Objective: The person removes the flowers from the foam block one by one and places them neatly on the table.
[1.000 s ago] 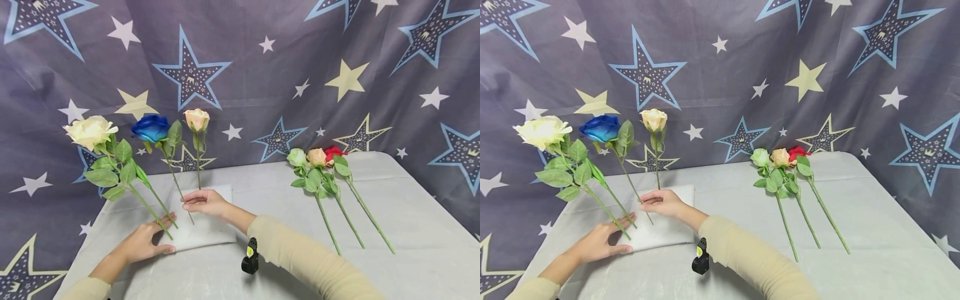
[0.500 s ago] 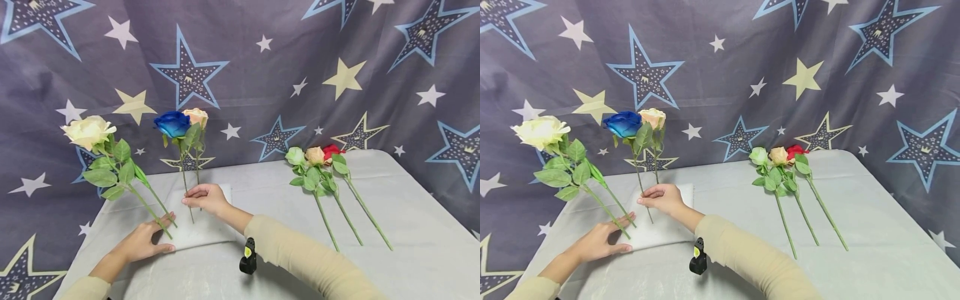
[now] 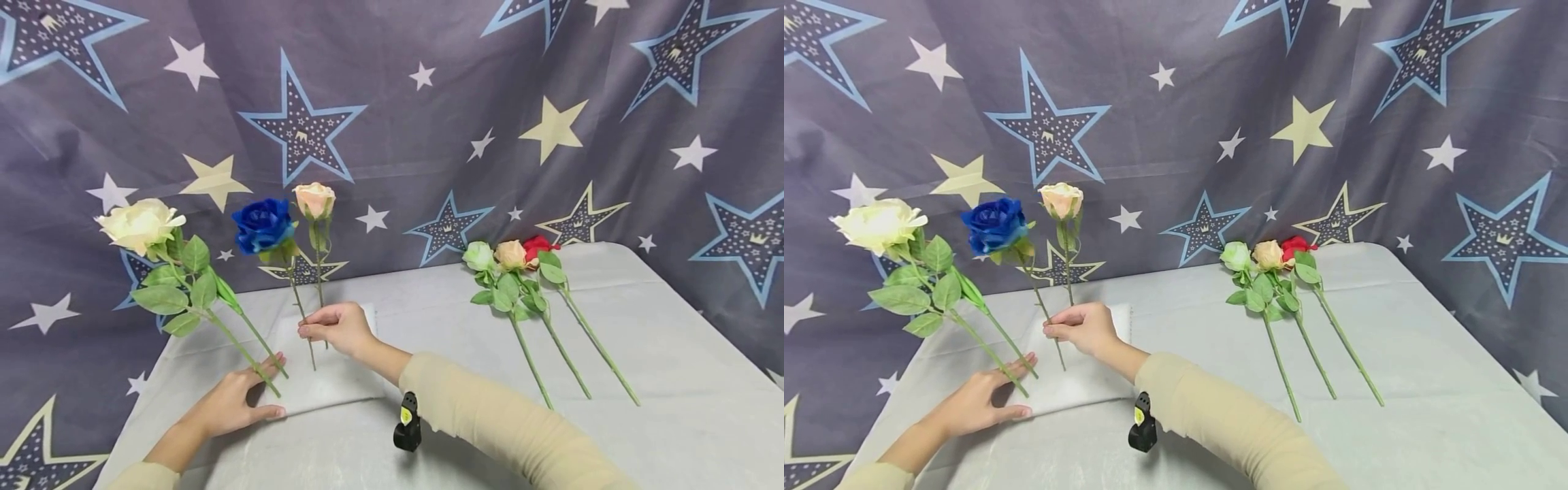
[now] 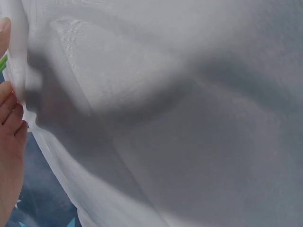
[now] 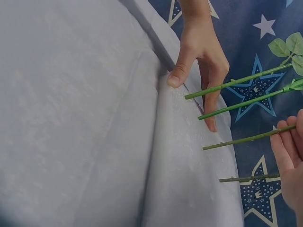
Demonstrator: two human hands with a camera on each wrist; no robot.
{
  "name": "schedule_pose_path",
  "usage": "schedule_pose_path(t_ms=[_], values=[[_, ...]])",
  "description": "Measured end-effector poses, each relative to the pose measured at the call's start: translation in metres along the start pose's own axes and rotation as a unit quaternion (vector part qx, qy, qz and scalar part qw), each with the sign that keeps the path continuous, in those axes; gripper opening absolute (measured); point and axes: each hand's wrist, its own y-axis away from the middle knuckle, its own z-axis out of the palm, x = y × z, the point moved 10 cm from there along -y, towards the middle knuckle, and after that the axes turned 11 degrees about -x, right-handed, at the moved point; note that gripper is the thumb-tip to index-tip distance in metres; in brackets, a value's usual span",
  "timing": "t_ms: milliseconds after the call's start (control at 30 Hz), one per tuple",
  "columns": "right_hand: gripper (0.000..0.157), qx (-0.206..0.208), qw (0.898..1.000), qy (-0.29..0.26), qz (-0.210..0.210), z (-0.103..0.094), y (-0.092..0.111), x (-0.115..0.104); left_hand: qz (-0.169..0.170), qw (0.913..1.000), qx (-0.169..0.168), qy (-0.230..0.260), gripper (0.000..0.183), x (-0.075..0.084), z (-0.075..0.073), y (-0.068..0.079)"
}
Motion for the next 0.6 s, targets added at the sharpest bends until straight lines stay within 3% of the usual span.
schedule_pose_path(t_ms=[300, 600], values=[[0.022, -0.019, 0.999, -0.012, -0.038, 0.0015, 0.0006, -0.0059, 0.001, 1.0000, 0.003, -0.007, 0.082, 0.0018, -0.0003, 0.0020], [0.024, 0.008, 0.999, -0.041, -0.026, -0.0075, -0.0005, -0.0040, 0.011, 0.9998, 0.018, -0.002, 0.080, 0.0008, -0.0009, 0.0008]])
